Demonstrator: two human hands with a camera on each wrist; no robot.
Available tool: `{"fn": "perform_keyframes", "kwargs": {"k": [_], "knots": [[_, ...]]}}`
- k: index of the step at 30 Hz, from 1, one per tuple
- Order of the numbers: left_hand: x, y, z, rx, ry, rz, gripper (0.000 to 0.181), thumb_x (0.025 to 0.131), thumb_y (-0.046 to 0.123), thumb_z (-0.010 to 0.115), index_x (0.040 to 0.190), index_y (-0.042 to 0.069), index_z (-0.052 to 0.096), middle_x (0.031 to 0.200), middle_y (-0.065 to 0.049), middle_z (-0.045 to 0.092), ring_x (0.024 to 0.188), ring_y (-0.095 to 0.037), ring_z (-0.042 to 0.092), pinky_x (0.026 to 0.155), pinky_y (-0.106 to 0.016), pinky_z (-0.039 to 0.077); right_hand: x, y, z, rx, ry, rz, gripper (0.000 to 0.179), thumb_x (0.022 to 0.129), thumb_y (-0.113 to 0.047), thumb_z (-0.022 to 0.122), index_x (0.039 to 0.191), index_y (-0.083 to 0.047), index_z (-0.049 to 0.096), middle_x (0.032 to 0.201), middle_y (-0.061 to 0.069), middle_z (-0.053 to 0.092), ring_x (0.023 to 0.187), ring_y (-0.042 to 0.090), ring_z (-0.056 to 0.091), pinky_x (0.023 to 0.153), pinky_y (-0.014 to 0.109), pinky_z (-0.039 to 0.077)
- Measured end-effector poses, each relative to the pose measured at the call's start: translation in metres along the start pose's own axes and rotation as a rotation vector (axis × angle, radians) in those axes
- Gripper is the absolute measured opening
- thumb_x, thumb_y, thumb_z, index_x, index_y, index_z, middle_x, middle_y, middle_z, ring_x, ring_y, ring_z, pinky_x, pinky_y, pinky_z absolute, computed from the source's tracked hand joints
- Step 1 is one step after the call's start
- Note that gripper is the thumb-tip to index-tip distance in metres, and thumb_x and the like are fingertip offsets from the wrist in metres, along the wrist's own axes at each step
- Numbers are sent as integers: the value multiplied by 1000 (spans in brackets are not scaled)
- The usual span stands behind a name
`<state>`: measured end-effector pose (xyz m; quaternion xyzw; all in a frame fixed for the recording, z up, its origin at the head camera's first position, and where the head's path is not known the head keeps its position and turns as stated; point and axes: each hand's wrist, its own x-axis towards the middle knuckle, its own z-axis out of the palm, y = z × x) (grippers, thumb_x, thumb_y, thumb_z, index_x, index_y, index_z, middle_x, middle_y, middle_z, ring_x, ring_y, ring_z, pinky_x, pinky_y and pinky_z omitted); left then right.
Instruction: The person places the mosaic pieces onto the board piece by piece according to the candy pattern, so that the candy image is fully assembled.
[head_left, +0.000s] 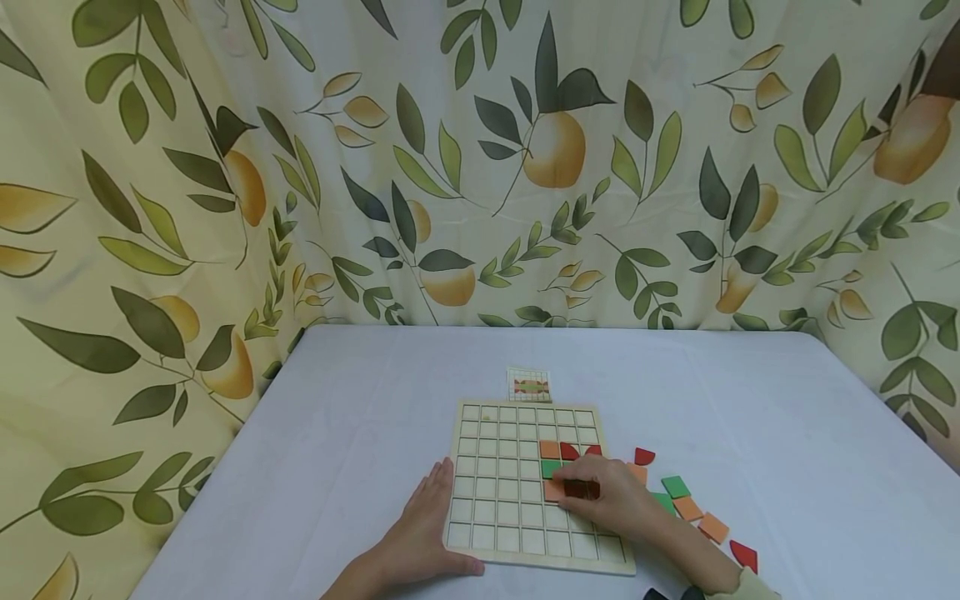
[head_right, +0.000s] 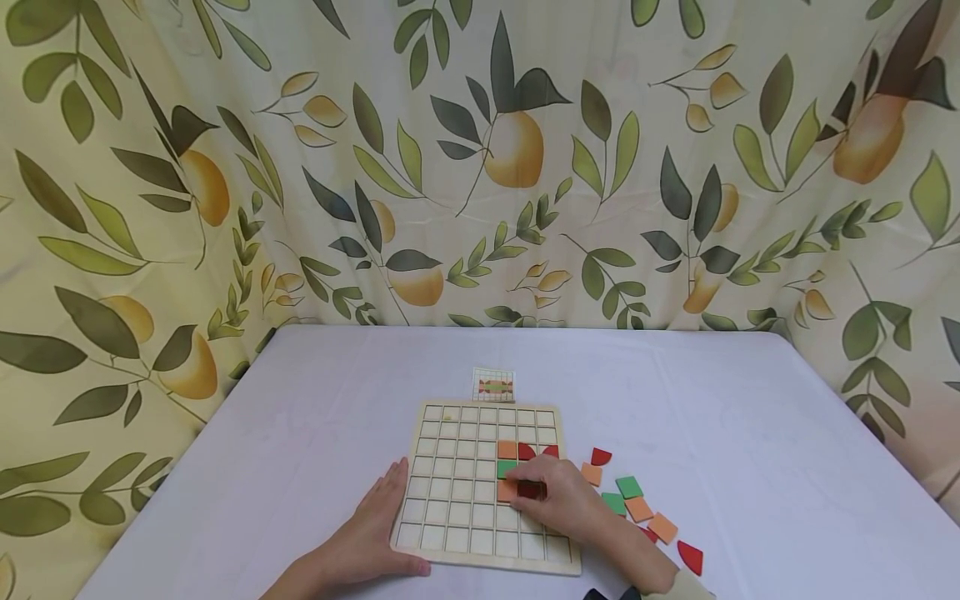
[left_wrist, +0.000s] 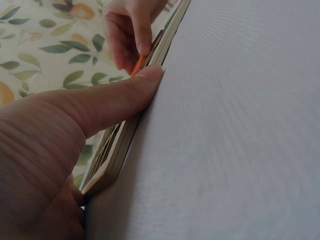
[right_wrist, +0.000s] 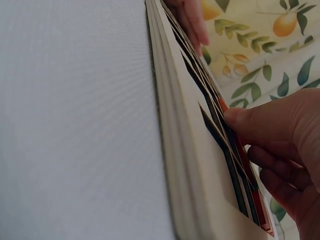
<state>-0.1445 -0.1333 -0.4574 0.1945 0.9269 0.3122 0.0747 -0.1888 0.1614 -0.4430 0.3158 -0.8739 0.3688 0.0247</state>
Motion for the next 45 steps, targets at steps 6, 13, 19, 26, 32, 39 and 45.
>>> {"fn": "perform_keyframes", "kwargs": {"k": [6,13,19,26,32,39,45], "knots": [[-1,0,1,-1,4,5,132,57,70,70,144,-5,6,151,-20,7,138,-30,4,108,-48,9,-2,2,1,13,10,-39,28,79,-23,73,104,-11,69,95,-7,65,74,7,51,58,20,44],[-1,1,1,-5,7,12,132,56,68,71,144,-6,6,151,-20,8,138,-30,4,108,-48,9,-3,1,1,16,18,-47,27,79,-21,74,104,-11,69,95,-7,65,72,8,51,57,20,45],[-1,1,2,2,6,17,133,56,70,70,144,-6,5,150,-20,7,138,-30,4,108,-48,9,-4,1,0,4,25,-55,28,80,-22,73,105,-10,69,96,-8,65,75,7,52,60,21,46],[0,3,3,-2,8,13,133,56,70,70,144,-6,6,150,-21,7,138,-31,4,108,-48,9,-9,5,-7,-71,46,0,28,78,-23,74,105,-17,70,98,-16,64,87,6,57,74,26,49],[0,4,1,-8,2,3,132,57,68,72,144,-7,7,150,-22,9,138,-31,5,108,-48,9,-16,11,-17,-116,103,49,30,75,-21,76,103,-13,70,96,-10,65,89,9,58,73,28,51],[-1,3,1,-10,-2,-7,131,57,68,72,144,-7,7,150,-21,8,138,-30,4,108,-48,9,-21,17,-26,-73,107,104,29,76,-22,76,102,-13,70,95,-10,65,90,13,59,73,33,52],[-1,2,0,-15,-1,-3,132,57,69,71,144,-7,6,150,-21,7,138,-30,3,108,-49,9,-25,19,-32,-132,148,215,30,72,-18,79,101,-15,71,97,-6,66,88,14,58,74,33,51]]}}
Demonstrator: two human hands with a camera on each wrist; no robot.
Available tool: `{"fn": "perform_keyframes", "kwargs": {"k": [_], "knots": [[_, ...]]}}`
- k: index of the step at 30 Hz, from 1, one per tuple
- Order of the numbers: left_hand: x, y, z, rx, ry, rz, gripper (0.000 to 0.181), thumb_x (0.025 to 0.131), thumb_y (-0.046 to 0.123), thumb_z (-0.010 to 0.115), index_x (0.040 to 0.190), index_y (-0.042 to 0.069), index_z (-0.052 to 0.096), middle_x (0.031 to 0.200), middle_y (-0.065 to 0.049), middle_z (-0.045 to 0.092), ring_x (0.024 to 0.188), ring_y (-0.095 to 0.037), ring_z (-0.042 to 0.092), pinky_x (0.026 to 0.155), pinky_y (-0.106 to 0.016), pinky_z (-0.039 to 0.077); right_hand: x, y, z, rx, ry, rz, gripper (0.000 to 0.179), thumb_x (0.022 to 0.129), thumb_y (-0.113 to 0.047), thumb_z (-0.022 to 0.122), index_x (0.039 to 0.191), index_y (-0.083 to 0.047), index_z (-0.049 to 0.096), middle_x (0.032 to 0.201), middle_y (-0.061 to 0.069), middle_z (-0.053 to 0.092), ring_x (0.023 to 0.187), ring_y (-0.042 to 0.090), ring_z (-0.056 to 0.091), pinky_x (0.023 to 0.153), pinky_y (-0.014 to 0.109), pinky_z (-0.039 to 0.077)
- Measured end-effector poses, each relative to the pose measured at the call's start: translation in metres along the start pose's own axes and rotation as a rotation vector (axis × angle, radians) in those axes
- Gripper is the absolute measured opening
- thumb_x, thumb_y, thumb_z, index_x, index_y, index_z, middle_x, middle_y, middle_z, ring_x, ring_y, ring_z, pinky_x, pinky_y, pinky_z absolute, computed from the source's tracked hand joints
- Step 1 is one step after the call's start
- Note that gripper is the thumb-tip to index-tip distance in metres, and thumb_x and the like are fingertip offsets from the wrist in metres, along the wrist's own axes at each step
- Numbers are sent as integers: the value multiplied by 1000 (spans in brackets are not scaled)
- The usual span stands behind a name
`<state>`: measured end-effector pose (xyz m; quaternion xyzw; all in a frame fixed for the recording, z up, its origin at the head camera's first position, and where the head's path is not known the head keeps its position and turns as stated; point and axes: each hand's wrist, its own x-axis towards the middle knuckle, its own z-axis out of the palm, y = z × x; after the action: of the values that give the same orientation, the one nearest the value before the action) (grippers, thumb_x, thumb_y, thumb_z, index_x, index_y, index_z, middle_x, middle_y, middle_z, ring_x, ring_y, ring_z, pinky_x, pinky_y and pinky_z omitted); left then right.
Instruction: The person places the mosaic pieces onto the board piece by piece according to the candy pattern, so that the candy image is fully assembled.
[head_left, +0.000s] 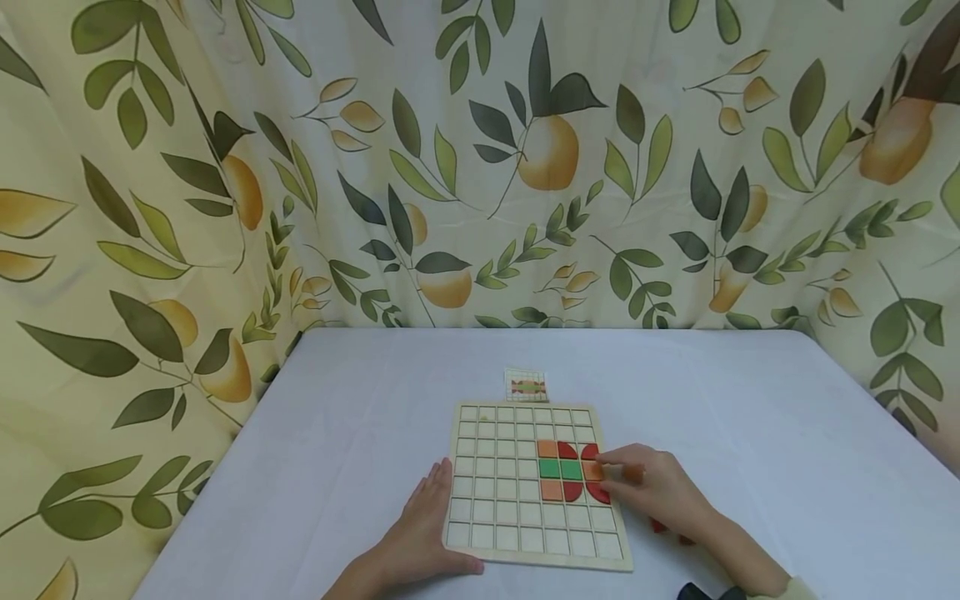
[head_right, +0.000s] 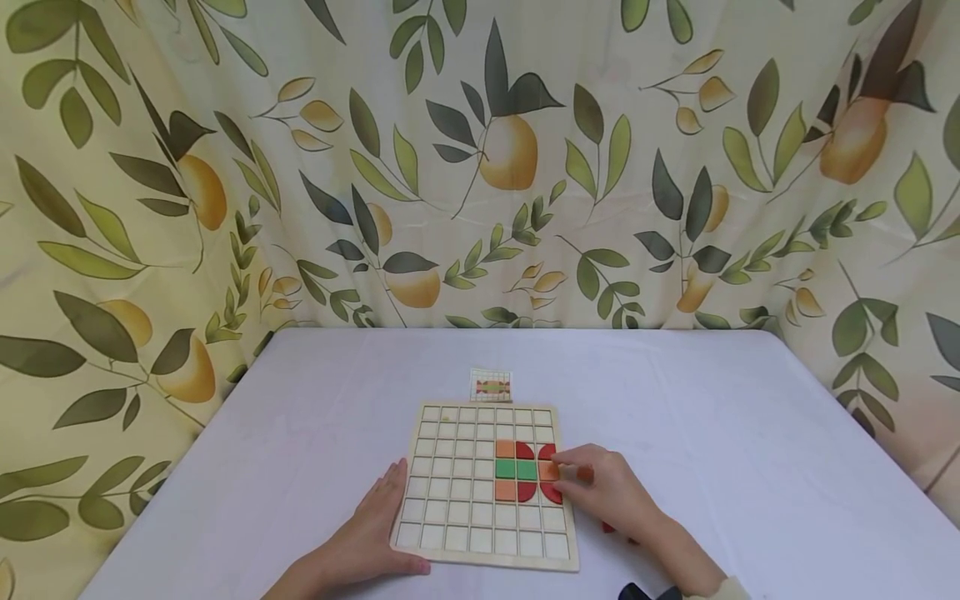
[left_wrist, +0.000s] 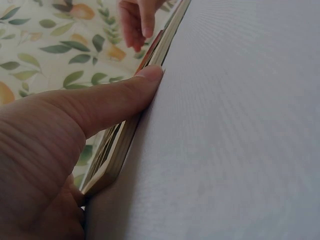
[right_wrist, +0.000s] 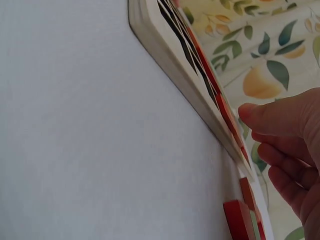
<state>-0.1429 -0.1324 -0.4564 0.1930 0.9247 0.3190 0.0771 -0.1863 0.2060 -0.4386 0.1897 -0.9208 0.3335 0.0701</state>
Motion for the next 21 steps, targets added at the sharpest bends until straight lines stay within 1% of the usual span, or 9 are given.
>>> {"fn": "perform_keyframes", "kwargs": {"k": [2,4,7,13,19,21], "knots": [[0,-1,0,2,-1,-4,132,57,69,70,144,-6,6,150,-21,7,138,-30,3,108,-49,9,0,1,-2,-18,12,8,31,72,-18,79,102,-14,71,98,-5,66,87,14,58,75,35,51],[0,-1,0,-1,-1,-6,132,57,69,70,144,-6,6,151,-21,7,138,-30,3,108,-49,9,-2,2,-5,-27,17,12,33,72,-18,79,103,-12,71,98,-3,66,88,15,58,77,38,51],[0,-1,0,-5,-2,-12,132,57,69,71,144,-6,6,150,-21,7,138,-30,3,108,-49,9,-3,4,-8,-20,21,19,33,72,-16,79,103,-11,71,98,-2,66,89,16,59,79,43,50],[0,0,0,-9,-2,-12,131,57,68,72,144,-6,6,150,-21,7,138,-31,4,108,-50,9,-5,10,-11,-21,40,16,32,71,-15,79,102,-10,71,97,-2,67,93,19,60,79,42,51],[0,1,0,-24,-8,-5,131,57,67,72,144,-6,6,150,-22,6,138,-31,2,108,-50,8,-7,15,-13,-37,24,78,34,71,-15,79,103,-9,71,98,-1,67,97,23,60,81,44,49],[1,1,0,-21,-8,-5,132,57,68,71,144,-6,6,150,-22,6,138,-31,2,108,-50,8,-8,16,-15,-35,22,94,34,71,-16,79,103,-8,71,98,2,68,97,25,60,81,45,49]]}}
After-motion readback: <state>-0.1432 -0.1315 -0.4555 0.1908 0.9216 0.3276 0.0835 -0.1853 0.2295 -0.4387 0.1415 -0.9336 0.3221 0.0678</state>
